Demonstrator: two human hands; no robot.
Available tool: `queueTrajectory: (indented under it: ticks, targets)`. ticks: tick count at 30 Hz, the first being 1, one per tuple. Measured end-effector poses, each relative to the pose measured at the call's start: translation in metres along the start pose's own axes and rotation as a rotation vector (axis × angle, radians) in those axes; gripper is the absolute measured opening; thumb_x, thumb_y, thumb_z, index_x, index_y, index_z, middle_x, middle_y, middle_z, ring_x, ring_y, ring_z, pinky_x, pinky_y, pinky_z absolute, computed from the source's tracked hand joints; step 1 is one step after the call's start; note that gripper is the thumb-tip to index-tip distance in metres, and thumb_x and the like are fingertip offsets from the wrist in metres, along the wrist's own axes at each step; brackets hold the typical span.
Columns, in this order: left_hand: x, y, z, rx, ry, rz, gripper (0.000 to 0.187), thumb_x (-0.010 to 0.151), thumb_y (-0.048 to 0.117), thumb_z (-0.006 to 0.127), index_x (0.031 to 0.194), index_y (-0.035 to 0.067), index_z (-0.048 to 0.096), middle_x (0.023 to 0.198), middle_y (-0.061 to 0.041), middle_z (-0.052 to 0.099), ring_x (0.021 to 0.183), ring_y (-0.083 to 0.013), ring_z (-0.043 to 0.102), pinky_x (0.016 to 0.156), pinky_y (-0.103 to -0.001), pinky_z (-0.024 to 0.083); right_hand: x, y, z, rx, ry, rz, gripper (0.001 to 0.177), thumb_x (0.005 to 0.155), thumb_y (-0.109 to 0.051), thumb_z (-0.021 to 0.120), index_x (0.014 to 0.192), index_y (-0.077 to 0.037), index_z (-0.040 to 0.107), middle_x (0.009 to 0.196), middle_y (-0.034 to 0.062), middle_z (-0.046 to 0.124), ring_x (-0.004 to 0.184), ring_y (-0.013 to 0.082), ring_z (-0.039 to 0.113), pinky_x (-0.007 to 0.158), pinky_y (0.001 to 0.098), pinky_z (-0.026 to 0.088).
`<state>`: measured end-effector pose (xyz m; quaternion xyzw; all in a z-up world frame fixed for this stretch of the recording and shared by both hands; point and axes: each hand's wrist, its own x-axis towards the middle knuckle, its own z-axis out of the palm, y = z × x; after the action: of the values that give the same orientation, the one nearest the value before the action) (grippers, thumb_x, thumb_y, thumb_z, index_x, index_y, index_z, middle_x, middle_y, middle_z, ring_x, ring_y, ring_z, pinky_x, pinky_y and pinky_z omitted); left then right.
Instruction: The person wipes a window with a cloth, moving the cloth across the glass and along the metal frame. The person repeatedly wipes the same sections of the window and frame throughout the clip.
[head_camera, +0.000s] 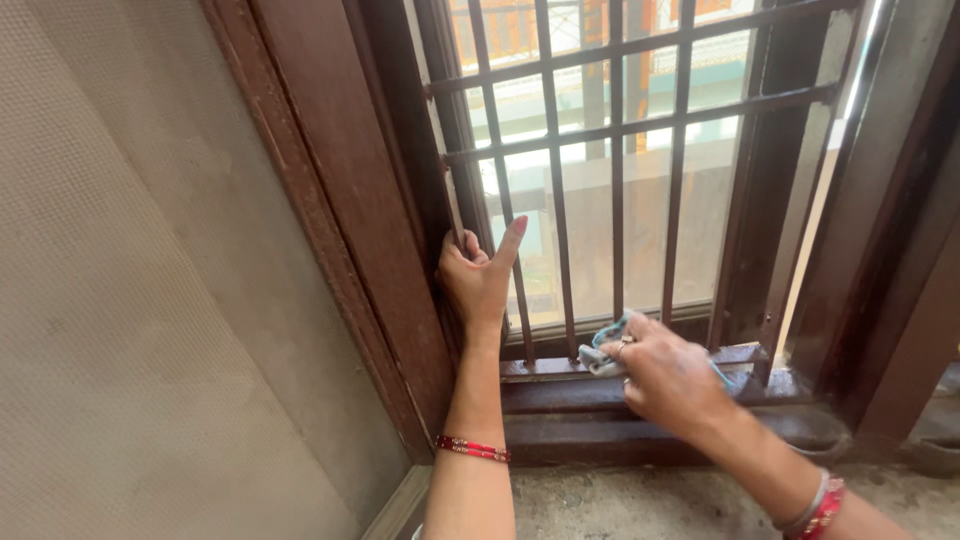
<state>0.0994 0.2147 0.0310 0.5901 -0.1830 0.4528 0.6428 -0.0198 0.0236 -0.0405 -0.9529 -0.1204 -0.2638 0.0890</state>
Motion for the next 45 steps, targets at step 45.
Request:
queueTrajectory:
  ticks: [45]
  targets:
    - [-0.004, -0.007, -0.003, -0.004, -0.023, -0.071, 0.06, 0.075, 0.043, 0.093, 0.077, 0.007, 0.046, 0.073, 0.005, 0.035, 0.06, -0.0048, 0.028, 0.052, -0.02, 0.026, -0.038, 0.077, -0.016, -0.153, 0.07, 0.351, 0.039, 0.076, -0.015, 0.078, 0.114, -0.024, 0.078, 0.114, 0.0094, 0.063, 0.076, 0.0234, 0.068, 0.07, 0.0356, 0.063]
